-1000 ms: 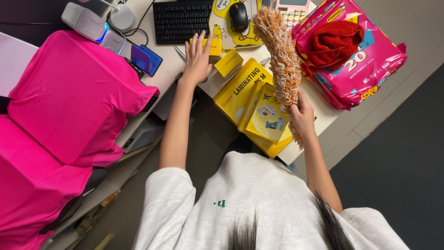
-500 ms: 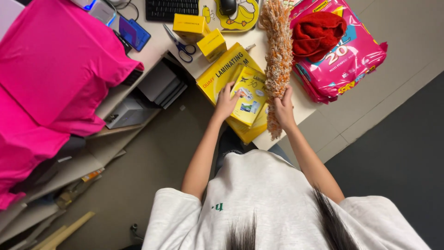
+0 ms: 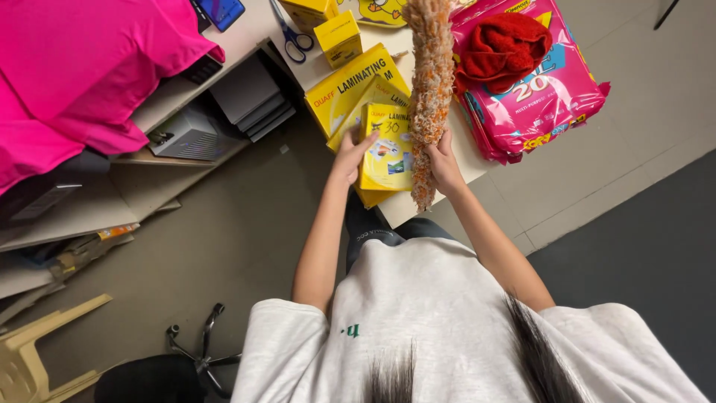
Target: The person cleans a cluttered desk area using a duster. They wipe the surface near a computer keyboard and mouse, then move to the floor to dust a yellow chair and a lower shelf. The person also picks up and wipes several yellow boxes of laminating film and a pink cloth before placing them back on the desk.
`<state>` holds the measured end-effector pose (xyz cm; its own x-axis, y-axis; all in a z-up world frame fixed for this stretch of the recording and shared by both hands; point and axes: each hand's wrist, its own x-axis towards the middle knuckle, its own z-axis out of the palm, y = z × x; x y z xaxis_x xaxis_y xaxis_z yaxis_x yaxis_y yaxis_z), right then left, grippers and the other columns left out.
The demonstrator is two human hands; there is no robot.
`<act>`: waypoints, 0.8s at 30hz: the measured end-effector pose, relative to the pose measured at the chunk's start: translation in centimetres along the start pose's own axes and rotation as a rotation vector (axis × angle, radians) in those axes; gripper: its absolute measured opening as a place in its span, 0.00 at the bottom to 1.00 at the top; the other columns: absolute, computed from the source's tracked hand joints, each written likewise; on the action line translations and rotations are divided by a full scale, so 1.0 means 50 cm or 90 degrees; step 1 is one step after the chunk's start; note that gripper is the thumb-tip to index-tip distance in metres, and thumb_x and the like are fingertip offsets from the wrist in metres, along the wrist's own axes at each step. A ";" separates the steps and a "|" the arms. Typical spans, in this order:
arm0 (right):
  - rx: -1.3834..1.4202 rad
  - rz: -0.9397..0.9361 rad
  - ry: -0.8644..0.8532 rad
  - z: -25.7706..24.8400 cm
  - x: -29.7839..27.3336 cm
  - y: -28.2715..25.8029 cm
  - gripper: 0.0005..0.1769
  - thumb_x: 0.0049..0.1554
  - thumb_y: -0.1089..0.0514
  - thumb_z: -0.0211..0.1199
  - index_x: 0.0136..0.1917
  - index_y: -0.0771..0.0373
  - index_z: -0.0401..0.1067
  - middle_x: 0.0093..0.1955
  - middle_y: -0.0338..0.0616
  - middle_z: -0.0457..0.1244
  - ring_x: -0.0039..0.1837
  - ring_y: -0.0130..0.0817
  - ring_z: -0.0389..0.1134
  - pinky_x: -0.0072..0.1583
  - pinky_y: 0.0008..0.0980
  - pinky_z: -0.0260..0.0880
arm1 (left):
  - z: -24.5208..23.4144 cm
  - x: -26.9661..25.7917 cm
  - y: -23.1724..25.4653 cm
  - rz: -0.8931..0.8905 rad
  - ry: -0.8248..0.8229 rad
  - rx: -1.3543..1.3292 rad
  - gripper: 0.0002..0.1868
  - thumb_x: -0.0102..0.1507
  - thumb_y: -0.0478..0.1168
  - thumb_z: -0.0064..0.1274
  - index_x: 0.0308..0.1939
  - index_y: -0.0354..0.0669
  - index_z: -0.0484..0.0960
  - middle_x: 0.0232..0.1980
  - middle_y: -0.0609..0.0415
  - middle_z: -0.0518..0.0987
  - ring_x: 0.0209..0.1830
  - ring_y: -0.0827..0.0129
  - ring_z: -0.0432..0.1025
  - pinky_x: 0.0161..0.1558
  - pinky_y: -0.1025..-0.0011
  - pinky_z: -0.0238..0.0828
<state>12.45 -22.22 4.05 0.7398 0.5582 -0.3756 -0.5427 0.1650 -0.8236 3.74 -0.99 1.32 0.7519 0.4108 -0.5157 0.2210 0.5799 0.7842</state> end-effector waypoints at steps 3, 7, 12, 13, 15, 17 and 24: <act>0.024 -0.091 -0.047 -0.001 -0.006 -0.009 0.38 0.59 0.71 0.45 0.79 0.53 0.43 0.76 0.45 0.53 0.75 0.36 0.57 0.71 0.36 0.63 | 0.026 -0.014 -0.030 0.119 -0.086 0.101 0.36 0.61 0.36 0.66 0.69 0.29 0.68 0.63 0.41 0.77 0.60 0.60 0.73 0.59 0.66 0.74; 0.031 -0.139 -0.055 -0.016 0.018 -0.062 0.32 0.65 0.70 0.46 0.78 0.55 0.44 0.76 0.46 0.52 0.76 0.36 0.56 0.73 0.36 0.63 | 0.061 -0.046 0.010 0.285 -0.113 0.062 0.38 0.60 0.31 0.67 0.71 0.32 0.64 0.66 0.44 0.73 0.65 0.63 0.70 0.64 0.66 0.71; -0.345 -0.409 -0.062 0.029 -0.015 -0.213 0.33 0.65 0.73 0.48 0.79 0.60 0.45 0.72 0.50 0.61 0.73 0.34 0.64 0.72 0.32 0.63 | 0.079 -0.033 0.048 0.382 -0.088 0.061 0.42 0.60 0.30 0.67 0.72 0.36 0.57 0.66 0.48 0.72 0.66 0.66 0.68 0.66 0.66 0.70; -0.345 -0.410 -0.062 0.037 -0.035 -0.224 0.33 0.65 0.73 0.48 0.79 0.60 0.45 0.72 0.50 0.61 0.73 0.34 0.64 0.72 0.32 0.63 | 0.070 -0.029 0.040 0.383 -0.089 0.060 0.42 0.60 0.30 0.67 0.72 0.36 0.57 0.66 0.48 0.72 0.66 0.66 0.68 0.66 0.66 0.70; -0.550 -0.366 0.014 0.053 -0.062 -0.255 0.30 0.60 0.72 0.55 0.74 0.63 0.59 0.54 0.51 0.65 0.51 0.40 0.68 0.56 0.35 0.70 | 0.057 -0.006 0.036 0.436 -0.026 0.173 0.39 0.60 0.29 0.70 0.69 0.33 0.63 0.64 0.45 0.75 0.65 0.62 0.71 0.67 0.66 0.71; -0.626 -0.422 -0.101 0.041 -0.081 -0.256 0.26 0.58 0.71 0.58 0.69 0.65 0.63 0.53 0.54 0.64 0.52 0.46 0.68 0.55 0.38 0.70 | 0.029 -0.004 0.023 0.467 -0.031 0.209 0.38 0.59 0.29 0.70 0.69 0.34 0.65 0.66 0.46 0.75 0.67 0.61 0.70 0.68 0.65 0.69; -0.673 -0.356 -0.078 -0.005 -0.068 -0.203 0.22 0.56 0.71 0.60 0.65 0.66 0.69 0.48 0.56 0.61 0.48 0.48 0.67 0.52 0.37 0.69 | 0.068 -0.102 0.120 0.441 0.037 0.289 0.37 0.57 0.34 0.71 0.67 0.40 0.70 0.63 0.50 0.78 0.64 0.62 0.75 0.67 0.64 0.72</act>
<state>15.52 -25.98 13.58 0.6949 0.7053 0.1403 0.4787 -0.3081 -0.8222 3.34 -2.02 9.86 0.7790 0.6140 0.1272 -0.0414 -0.1521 0.9875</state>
